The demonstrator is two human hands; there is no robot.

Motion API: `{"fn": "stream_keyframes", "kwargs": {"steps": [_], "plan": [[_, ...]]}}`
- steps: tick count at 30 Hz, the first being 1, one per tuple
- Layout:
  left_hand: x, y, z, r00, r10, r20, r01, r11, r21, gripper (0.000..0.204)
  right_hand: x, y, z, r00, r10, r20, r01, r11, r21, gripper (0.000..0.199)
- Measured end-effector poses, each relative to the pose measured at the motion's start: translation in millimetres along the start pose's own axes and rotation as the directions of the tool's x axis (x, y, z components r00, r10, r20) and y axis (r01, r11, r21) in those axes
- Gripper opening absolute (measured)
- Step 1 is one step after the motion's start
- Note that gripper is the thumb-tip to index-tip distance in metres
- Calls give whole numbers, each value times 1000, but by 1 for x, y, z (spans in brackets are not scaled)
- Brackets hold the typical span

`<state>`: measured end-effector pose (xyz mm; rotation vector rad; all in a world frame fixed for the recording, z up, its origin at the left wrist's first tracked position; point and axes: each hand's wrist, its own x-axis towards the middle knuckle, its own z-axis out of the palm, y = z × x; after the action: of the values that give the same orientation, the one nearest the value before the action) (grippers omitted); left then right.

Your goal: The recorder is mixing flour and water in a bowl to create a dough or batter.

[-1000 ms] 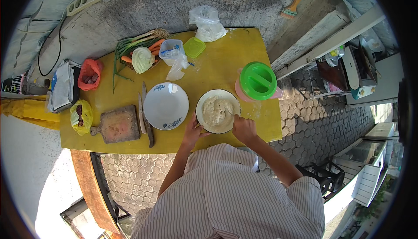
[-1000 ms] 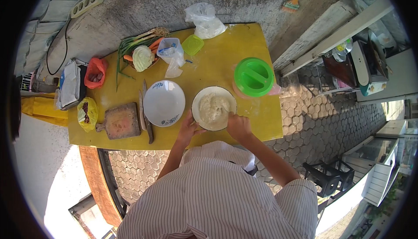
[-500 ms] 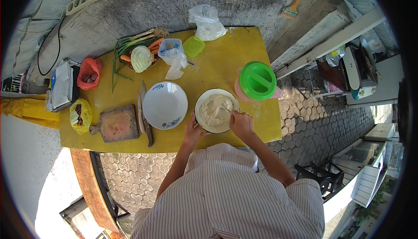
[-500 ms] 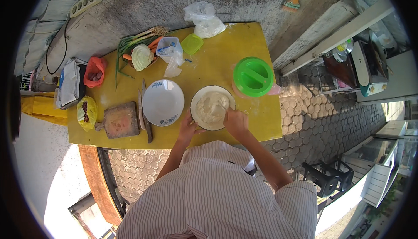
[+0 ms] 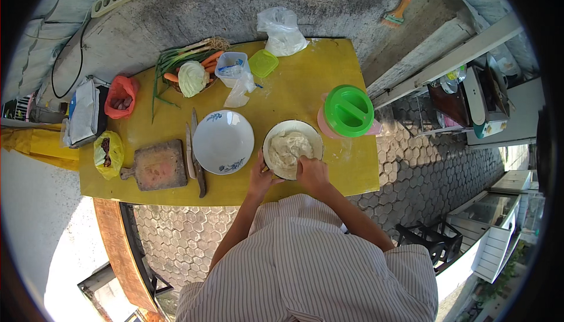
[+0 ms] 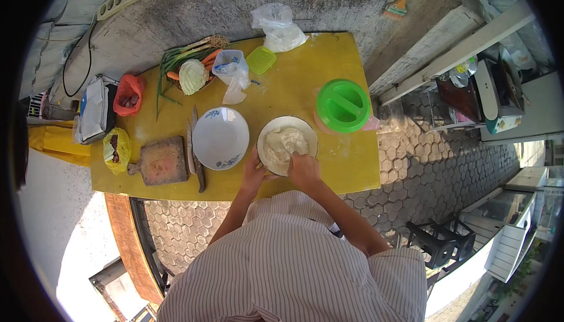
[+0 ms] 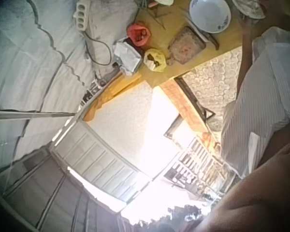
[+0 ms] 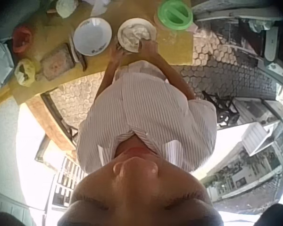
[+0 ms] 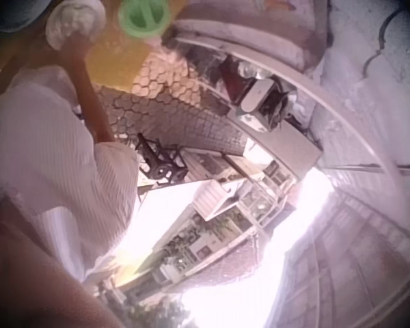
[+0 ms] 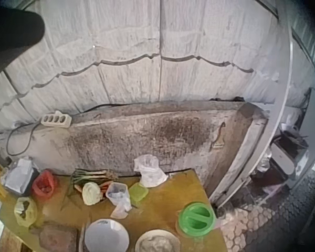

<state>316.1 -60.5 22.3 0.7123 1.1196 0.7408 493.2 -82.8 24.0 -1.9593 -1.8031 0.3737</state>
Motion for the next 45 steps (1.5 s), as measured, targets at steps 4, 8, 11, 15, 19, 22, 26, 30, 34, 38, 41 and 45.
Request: {"fn": "stream_keyframes", "kwargs": {"steps": [4,8,11,15,19,22,26,30,34,38,41,45], "plan": [[0,-3,-5,1000,27,3,-27,1000,10,74,-17,15,-30,967,-88,238,108,992,-72,12],[-4,6,2,1000,-4,23,5,1000,-17,73,13,21,-25,996,-28,84,41,988,-151,10],[-3,7,5,1000,-4,9,4,1000,-18,74,-1,-3,-5,982,-82,171,104,987,-125,11],[-2,-1,-1,1000,21,-19,-21,1000,-17,73,-16,17,-31,908,-157,388,213,972,-104,13],[-1,2,6,1000,1,-15,-2,998,-60,73,14,27,-28,982,-48,185,86,975,-203,14],[-1,5,11,1000,4,-9,-4,999,-40,73,11,-8,-3,986,-38,161,63,987,-151,14],[3,-11,0,998,64,-29,-66,995,-79,71,-24,7,-26,912,-189,364,241,965,-102,13],[3,-9,3,998,50,-40,-52,996,-66,70,2,39,-41,967,-92,239,143,968,-204,11],[1,1,9,999,17,-34,-17,1000,-3,69,5,12,-13,991,-79,104,99,975,-201,7],[3,-5,5,996,57,-61,-58,998,-9,69,-9,12,-39,901,-258,348,307,947,-92,4],[7,-11,2,998,46,-52,-47,999,-14,69,0,28,-68,878,-272,395,374,904,-209,6],[4,-5,5,998,41,-45,-41,999,-6,67,27,19,-71,849,-356,391,509,752,-419,13]]}}
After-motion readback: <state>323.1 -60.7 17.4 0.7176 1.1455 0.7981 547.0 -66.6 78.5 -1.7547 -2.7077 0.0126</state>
